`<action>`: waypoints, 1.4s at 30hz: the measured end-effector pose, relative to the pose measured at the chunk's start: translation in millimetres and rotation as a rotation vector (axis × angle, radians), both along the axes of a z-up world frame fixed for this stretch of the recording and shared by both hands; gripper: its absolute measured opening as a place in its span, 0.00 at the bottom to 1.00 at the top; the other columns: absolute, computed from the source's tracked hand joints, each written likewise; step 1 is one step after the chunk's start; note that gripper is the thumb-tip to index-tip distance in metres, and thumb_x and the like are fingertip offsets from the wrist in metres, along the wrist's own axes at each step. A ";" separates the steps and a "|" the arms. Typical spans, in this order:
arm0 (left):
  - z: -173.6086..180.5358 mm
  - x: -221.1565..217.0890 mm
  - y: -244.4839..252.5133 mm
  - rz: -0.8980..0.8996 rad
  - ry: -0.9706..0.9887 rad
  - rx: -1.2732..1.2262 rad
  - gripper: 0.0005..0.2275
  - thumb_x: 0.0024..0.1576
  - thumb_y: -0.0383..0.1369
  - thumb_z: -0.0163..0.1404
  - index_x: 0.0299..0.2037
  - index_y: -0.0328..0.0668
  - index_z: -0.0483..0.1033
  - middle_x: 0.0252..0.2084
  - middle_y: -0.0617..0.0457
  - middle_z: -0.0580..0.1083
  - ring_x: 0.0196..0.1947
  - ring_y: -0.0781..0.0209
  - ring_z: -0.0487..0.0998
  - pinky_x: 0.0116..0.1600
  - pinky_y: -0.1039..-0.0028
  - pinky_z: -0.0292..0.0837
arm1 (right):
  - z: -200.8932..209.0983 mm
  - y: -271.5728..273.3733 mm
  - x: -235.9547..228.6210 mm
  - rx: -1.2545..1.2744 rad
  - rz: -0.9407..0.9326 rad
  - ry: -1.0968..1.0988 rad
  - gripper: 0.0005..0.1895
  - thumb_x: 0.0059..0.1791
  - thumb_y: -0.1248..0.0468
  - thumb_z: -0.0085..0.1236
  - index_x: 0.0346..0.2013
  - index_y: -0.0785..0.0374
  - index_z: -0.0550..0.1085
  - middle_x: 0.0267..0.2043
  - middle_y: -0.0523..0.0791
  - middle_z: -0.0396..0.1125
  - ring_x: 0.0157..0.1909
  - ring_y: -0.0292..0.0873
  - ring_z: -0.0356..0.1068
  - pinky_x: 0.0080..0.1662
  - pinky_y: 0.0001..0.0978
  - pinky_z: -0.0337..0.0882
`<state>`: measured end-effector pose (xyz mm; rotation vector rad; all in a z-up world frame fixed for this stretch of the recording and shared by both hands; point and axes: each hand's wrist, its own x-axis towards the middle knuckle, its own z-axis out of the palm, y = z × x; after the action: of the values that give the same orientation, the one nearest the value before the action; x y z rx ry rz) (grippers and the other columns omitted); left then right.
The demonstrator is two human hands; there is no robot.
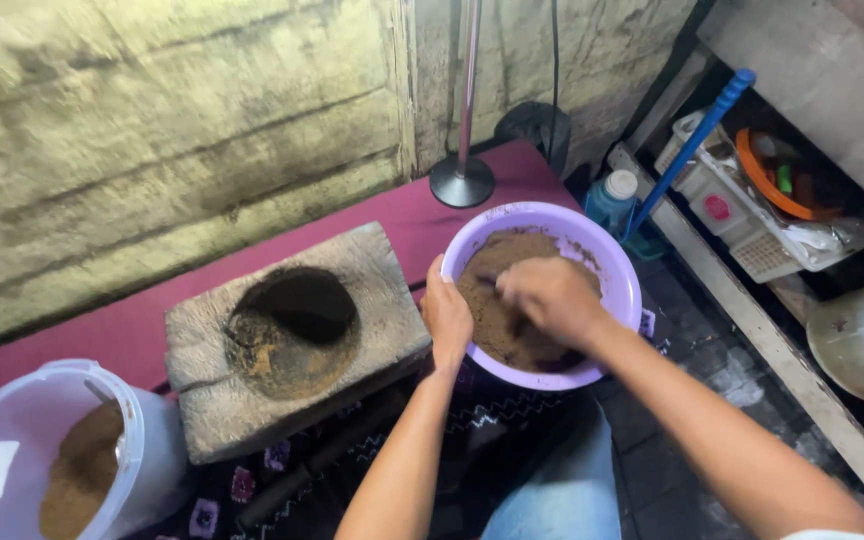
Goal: Transferring brown powder from plastic containers into a stone mortar using a spoon.
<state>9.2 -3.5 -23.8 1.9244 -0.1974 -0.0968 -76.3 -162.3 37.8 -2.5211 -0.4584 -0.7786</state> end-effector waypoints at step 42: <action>-30.5 8.4 -12.5 0.056 0.072 0.001 0.21 0.63 0.34 0.29 0.66 0.52 0.64 0.61 0.49 0.74 0.59 0.42 0.72 0.63 0.55 0.60 | -26.2 -2.8 -109.9 0.229 -1.018 0.315 0.16 0.56 0.56 0.45 0.46 0.51 0.81 0.44 0.49 0.78 0.46 0.60 0.75 0.49 0.52 0.70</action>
<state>17.5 -15.9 -54.2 1.9222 -0.0953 -0.1291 -186.1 -165.1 11.7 -2.4857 1.0334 -0.6603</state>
